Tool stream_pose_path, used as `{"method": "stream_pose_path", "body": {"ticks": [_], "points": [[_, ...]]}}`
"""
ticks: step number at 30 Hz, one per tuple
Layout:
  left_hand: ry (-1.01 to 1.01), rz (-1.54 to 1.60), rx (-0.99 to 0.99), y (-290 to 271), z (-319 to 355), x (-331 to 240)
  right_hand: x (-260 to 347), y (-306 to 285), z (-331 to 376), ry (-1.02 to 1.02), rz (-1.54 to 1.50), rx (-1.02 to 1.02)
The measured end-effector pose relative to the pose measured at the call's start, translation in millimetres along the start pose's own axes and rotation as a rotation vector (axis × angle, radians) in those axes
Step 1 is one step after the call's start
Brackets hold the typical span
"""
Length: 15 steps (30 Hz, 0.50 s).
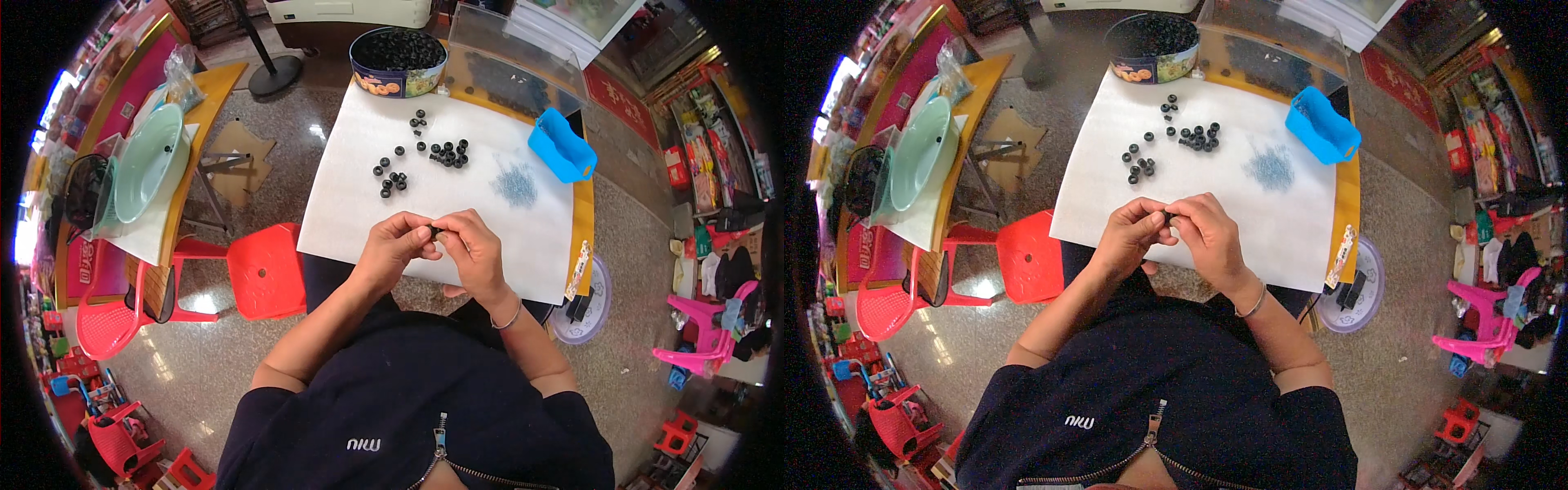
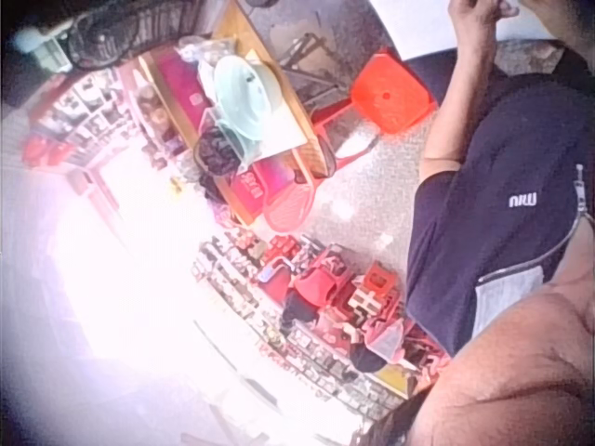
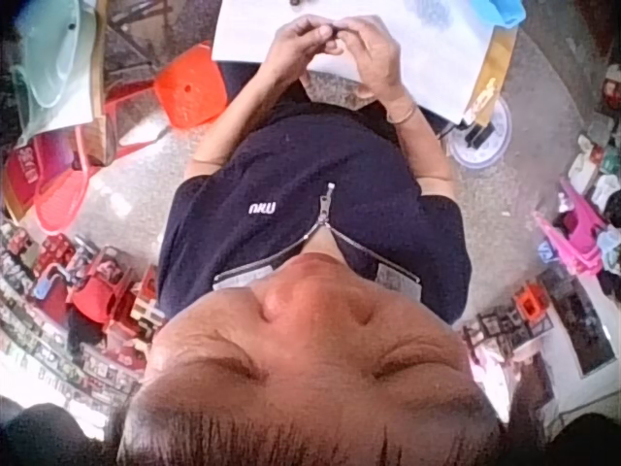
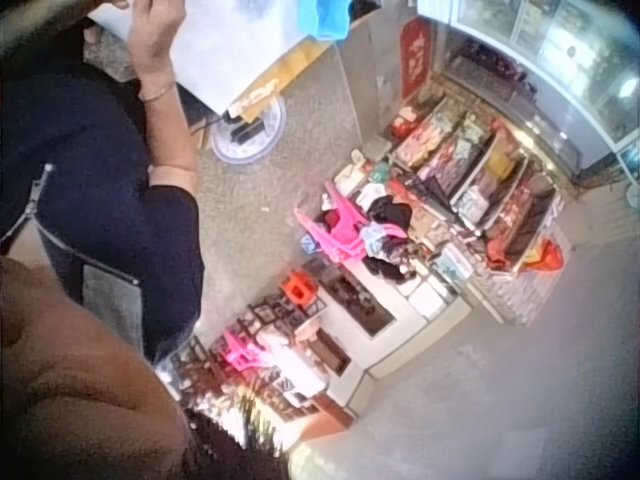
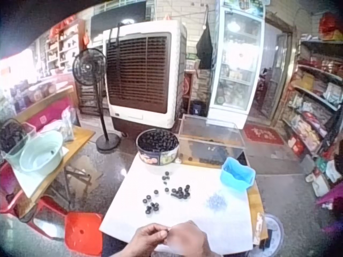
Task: The recorder is manually assembling black plastic beads with small blue components on a white work surface.
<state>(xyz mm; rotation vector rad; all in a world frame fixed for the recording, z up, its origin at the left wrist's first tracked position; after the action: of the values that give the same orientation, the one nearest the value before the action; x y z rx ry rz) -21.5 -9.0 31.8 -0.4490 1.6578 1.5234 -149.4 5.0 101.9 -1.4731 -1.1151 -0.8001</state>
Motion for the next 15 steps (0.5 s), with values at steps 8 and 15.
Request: {"method": "stream_pose_path", "body": {"ticks": [8, 15], "points": [[0.049, -0.212, 0.006, 9, 0, -6, 5, 5, 3, -0.241, 0.277, -0.068], [-0.025, -0.205, -0.044, 9, 0, 2, -18, 7, 6, 0.088, -0.034, -0.006]]}}
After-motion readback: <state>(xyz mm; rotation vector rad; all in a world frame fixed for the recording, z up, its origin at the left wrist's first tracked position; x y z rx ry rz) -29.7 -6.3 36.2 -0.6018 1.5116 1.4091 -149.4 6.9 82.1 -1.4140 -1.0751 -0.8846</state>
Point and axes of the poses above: each hand's wrist, its own z-axis away from the middle knuckle, its own y-axis out of the palm, x = y × z, the point moved 6 cm from there along -z, towards the middle knuckle, and after that the axes turned 11 degrees about y, right-handed, at the moved point
